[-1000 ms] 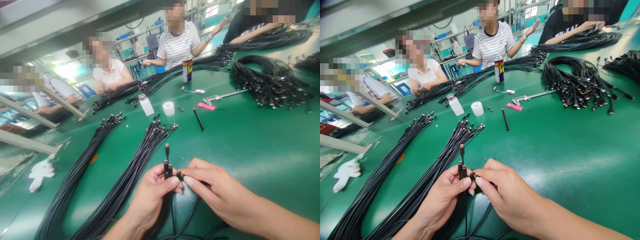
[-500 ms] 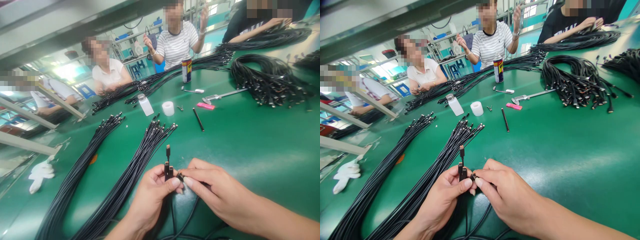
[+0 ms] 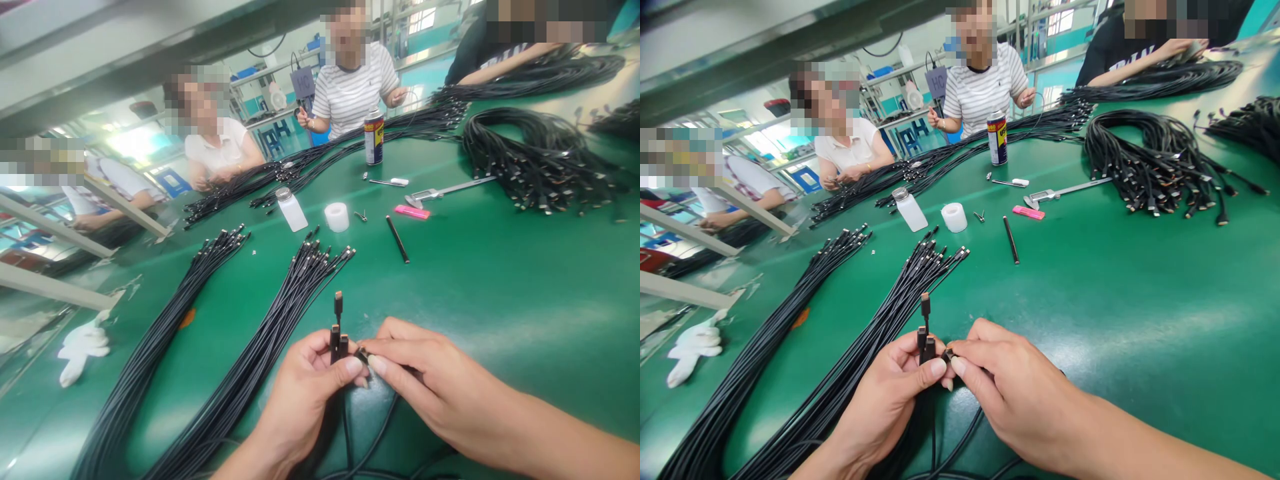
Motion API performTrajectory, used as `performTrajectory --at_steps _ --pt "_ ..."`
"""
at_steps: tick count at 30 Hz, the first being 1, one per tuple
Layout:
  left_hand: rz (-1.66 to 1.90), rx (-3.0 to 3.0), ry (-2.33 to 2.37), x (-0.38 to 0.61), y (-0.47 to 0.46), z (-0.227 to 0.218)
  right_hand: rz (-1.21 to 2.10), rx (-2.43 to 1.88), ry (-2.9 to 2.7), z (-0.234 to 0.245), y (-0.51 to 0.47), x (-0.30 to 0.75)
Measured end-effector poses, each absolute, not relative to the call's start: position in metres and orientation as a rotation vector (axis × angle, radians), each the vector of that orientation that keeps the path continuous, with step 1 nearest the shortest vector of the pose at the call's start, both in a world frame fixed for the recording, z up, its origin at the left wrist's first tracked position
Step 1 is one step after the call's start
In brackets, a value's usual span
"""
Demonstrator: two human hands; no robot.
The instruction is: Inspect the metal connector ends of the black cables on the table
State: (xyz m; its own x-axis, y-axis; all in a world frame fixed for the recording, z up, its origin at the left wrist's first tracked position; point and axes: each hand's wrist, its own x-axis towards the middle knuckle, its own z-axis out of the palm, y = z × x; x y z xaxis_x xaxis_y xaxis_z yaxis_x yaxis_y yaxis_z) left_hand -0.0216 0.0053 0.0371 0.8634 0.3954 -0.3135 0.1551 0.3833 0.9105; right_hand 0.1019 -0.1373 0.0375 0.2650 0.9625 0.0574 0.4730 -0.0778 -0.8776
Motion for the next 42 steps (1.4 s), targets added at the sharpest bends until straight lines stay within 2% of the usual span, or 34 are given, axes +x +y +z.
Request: performTrajectory --at_steps 29,42 --pt "0.197 1.124 0.582 -0.0224 0.0067 0.0342 0.699 -1.838 -1.295 0.0307 -0.1346 0.1075" --pt "0.173 1.083 0.598 -0.0222 0.0081 0.0318 0.681 -1.689 -1.209 0.0348 -0.1336 0.1058"
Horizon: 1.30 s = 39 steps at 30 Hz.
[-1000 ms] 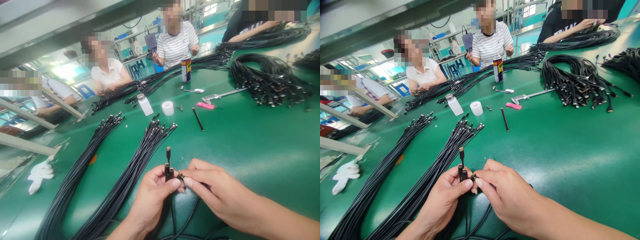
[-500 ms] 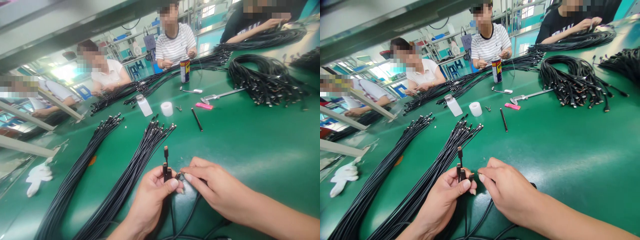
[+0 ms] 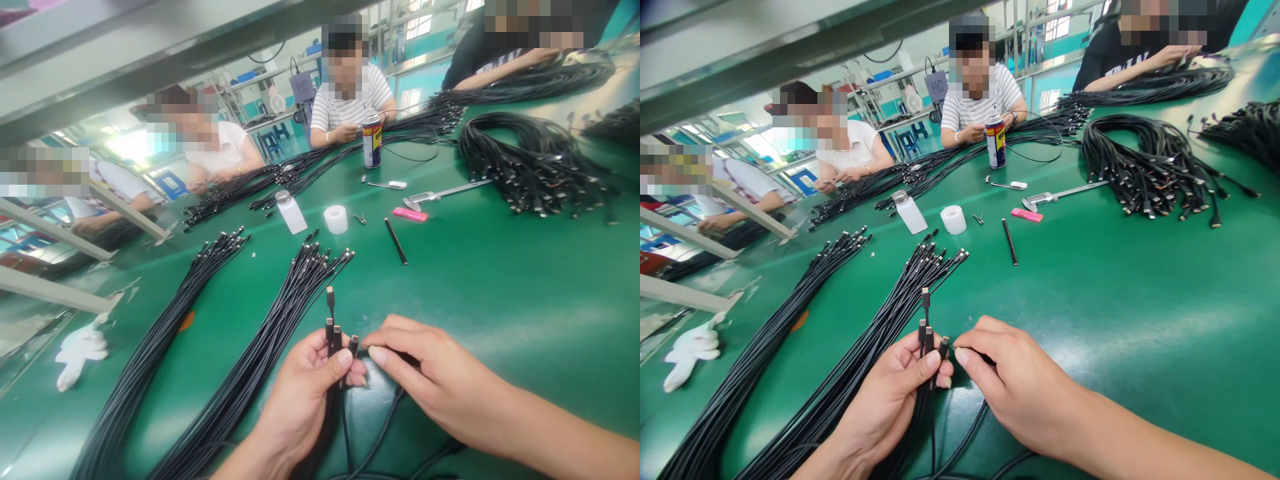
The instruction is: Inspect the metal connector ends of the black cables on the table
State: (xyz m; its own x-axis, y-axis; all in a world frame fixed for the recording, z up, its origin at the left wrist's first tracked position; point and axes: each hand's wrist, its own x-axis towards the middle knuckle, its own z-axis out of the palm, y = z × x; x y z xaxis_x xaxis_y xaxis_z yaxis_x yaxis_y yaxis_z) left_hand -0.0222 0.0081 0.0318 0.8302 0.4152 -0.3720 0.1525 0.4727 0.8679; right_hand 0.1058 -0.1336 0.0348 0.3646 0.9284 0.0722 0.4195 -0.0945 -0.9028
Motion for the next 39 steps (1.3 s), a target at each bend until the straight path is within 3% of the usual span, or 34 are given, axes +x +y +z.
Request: performTrajectory --at_steps 39 --pt "0.083 0.997 0.623 -0.021 0.016 0.037 0.537 -1.723 -1.118 0.021 -0.135 0.108"
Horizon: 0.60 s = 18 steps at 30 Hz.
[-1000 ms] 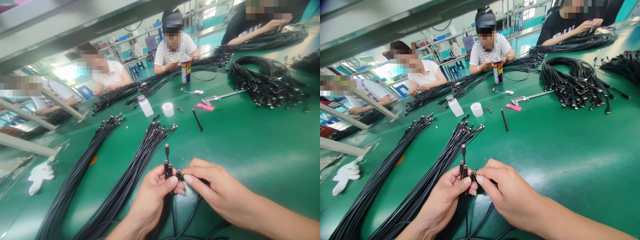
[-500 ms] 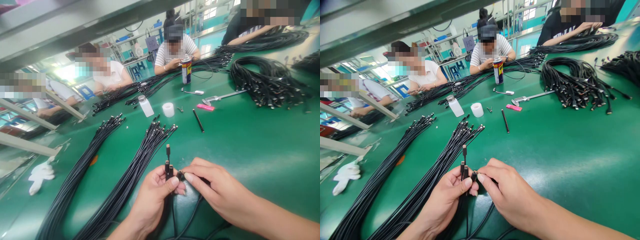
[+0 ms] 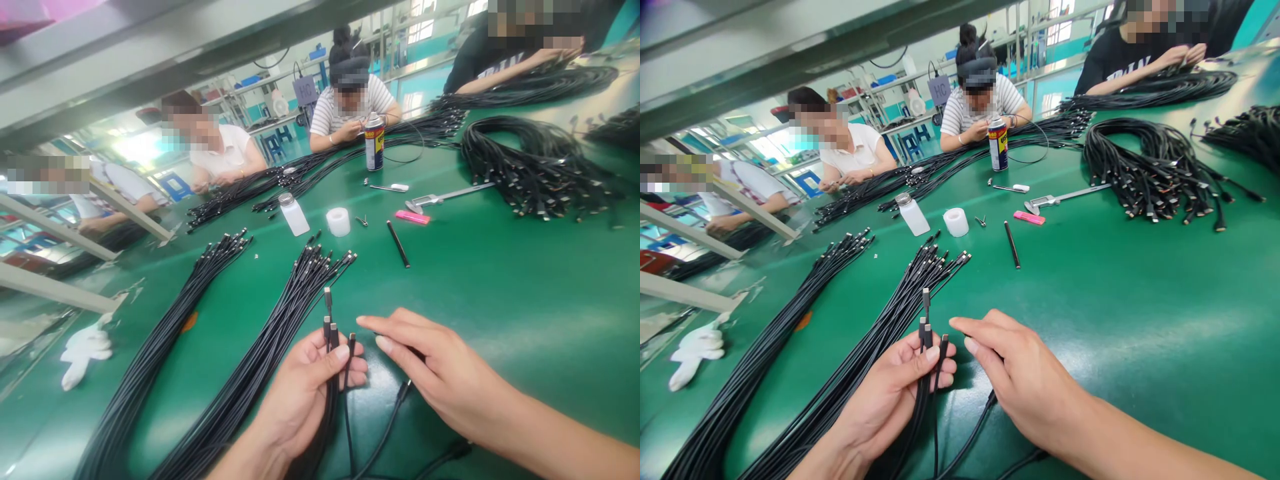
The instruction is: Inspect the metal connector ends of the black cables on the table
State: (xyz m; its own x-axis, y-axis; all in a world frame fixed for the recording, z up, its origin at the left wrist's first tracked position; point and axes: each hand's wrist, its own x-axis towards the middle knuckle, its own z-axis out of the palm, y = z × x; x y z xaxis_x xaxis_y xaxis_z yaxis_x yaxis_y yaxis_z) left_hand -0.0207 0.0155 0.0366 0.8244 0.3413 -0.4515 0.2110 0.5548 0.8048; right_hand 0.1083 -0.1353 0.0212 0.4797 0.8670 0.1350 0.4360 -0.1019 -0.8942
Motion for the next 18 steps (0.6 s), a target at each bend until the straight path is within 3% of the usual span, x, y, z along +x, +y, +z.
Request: performTrajectory --at_steps 8,18 --pt "0.372 1.442 0.729 -0.023 0.010 0.032 0.671 -1.726 -1.182 0.030 -0.133 0.102" --pt "0.408 1.807 0.791 -0.027 -0.002 0.033 0.694 -1.677 -1.152 0.031 -0.133 0.098"
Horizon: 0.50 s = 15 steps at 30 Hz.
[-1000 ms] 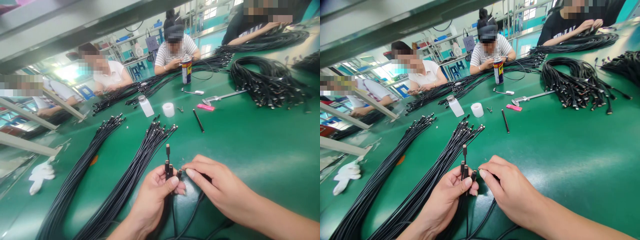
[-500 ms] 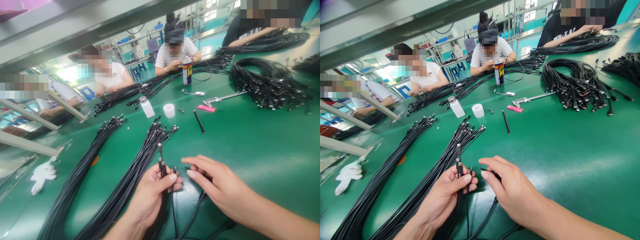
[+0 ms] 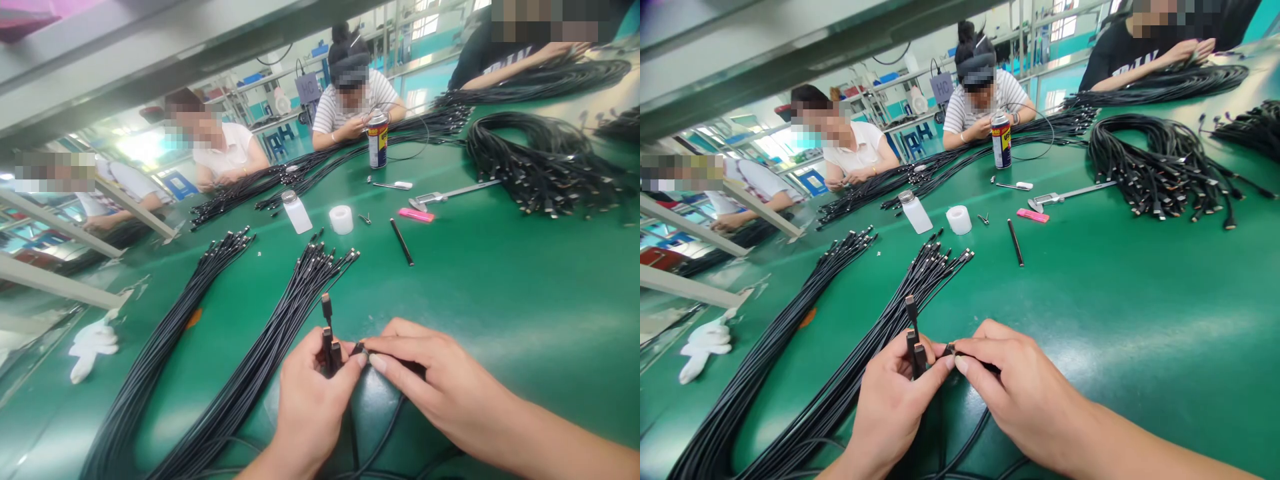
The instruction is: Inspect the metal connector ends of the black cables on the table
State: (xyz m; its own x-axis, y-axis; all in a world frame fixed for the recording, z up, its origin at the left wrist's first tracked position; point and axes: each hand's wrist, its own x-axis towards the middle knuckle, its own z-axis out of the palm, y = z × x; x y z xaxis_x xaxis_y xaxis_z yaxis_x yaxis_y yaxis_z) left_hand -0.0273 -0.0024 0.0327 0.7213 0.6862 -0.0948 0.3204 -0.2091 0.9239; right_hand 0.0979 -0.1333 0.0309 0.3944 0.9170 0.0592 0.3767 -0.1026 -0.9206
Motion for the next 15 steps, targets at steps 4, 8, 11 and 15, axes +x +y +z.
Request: performTrajectory --at_steps 4,8,11,15 --pt "0.427 1.864 0.788 -0.0293 -0.0036 0.0292 0.695 -1.682 -1.163 0.0312 -0.1335 0.0972" --pt "0.447 1.917 0.776 -0.0302 -0.0029 0.0278 0.690 -1.697 -1.181 0.0322 -0.1332 0.0970" --pt "0.437 1.957 0.777 -0.0302 -0.0027 0.0282 0.690 -1.706 -1.185 0.0338 -0.1333 0.0966" --pt "0.446 1.999 0.765 -0.0302 -0.0039 0.0294 0.694 -1.706 -1.182 0.0343 -0.1338 0.0960"
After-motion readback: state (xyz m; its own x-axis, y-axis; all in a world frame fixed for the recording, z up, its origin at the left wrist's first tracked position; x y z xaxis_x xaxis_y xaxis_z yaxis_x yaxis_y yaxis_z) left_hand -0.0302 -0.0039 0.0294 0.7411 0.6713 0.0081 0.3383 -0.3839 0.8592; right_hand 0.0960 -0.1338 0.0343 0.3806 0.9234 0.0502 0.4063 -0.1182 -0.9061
